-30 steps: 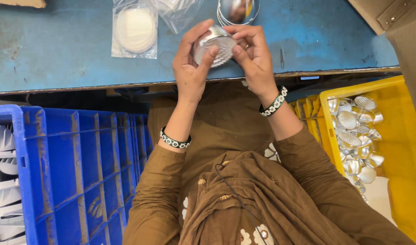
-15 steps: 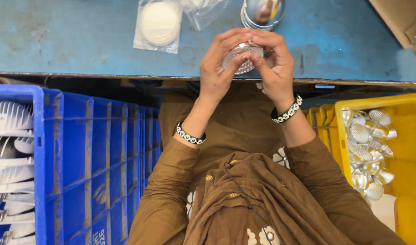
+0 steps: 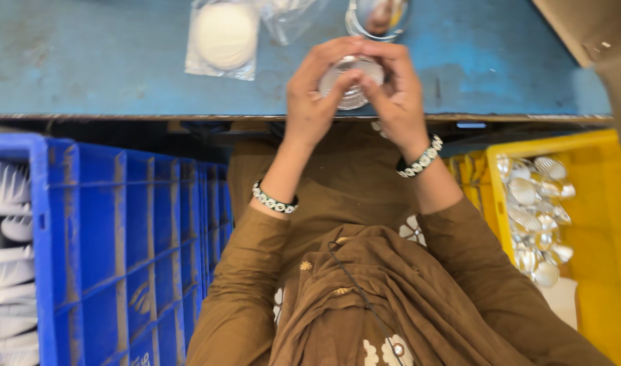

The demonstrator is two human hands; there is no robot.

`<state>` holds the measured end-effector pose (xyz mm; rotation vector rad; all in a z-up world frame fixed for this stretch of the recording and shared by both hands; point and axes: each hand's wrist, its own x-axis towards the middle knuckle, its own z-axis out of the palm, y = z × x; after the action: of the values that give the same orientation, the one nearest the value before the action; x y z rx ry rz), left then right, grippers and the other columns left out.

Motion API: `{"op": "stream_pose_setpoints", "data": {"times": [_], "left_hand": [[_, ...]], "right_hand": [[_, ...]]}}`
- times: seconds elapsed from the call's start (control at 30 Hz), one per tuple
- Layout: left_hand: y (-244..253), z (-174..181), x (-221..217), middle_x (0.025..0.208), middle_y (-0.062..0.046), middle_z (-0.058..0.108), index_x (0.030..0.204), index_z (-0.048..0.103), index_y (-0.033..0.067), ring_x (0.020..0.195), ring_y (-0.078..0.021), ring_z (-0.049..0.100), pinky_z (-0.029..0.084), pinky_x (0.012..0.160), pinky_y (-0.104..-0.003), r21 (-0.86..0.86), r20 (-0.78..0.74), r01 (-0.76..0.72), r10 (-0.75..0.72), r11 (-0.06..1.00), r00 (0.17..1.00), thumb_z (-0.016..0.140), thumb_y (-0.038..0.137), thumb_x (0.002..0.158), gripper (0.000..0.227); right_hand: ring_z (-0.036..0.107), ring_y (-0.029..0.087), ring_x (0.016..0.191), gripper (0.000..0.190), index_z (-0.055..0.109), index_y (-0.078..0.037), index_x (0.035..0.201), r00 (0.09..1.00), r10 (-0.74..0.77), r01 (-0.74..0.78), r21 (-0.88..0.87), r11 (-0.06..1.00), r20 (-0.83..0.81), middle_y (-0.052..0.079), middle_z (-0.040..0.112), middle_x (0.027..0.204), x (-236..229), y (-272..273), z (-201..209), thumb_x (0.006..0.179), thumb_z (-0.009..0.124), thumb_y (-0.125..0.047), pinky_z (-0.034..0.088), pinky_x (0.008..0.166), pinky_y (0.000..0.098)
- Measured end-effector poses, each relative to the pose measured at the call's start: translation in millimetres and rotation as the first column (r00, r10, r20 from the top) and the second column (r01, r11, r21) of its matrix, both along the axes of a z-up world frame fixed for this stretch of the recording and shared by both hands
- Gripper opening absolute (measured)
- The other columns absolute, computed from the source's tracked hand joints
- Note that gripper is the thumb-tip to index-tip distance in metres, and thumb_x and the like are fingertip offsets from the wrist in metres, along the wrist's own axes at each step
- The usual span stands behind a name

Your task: The person assembles small light fixtures by hand. They pick up a clear plastic diffuser and a silver metal housing, fit them together, and place the completed unit into a yellow crate. This process is repeated for multiple units.

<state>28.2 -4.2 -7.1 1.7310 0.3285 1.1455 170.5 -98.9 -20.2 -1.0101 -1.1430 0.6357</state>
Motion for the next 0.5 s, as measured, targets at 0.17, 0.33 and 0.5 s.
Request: {"op": "stream_pose_setpoints", "data": {"times": [0.17,0.33,0.5], "left_hand": [[0.6,-4.3,-3.2,0.149,-0.01,0.057,0.152,0.044,0.0091,0.138,-0.0233,0.059,0.049,0.119,-0.035,-0.178,0.099,0.217,-0.202,0.96,0.974,0.073,0.033,0.106,0.06],[-0.7,-1.4,-8.9,0.154,-0.013,0.055,0.157,0.039,0.0105,0.142,-0.0248,0.06,0.064,0.106,-0.04,-0.342,0.117,0.226,-0.197,0.912,0.973,0.063,0.044,0.107,0.065],[-5.7,-11.6,-1.9,0.145,-0.013,0.062,0.147,0.051,0.0047,0.135,-0.0223,0.063,0.065,0.104,-0.039,-0.316,0.028,0.153,-0.152,0.936,0.988,0.064,0.023,0.114,0.04]], "right_hand": [[0.055,0.019,0.136,0.035,0.051,-0.005,0.14,0.999,0.042,-0.04,0.065,0.997,-0.032,0.015,0.057,0.146,-5.9,-12.1,15.9,0.11,0.068,-0.014,0.043,0.121,0.0331],[0.064,0.021,0.126,0.037,0.051,-0.005,0.137,0.992,-0.106,0.102,-0.061,0.993,-0.072,0.017,0.064,0.145,16.6,-106.4,11.5,0.107,0.067,-0.019,0.051,0.114,0.036],[0.066,0.021,0.12,0.034,0.056,-0.005,0.134,0.874,-0.486,0.468,-0.243,0.849,-0.014,0.016,0.067,0.134,97.7,-245.4,-37.6,0.102,0.066,-0.011,0.053,0.11,0.0344]]}}
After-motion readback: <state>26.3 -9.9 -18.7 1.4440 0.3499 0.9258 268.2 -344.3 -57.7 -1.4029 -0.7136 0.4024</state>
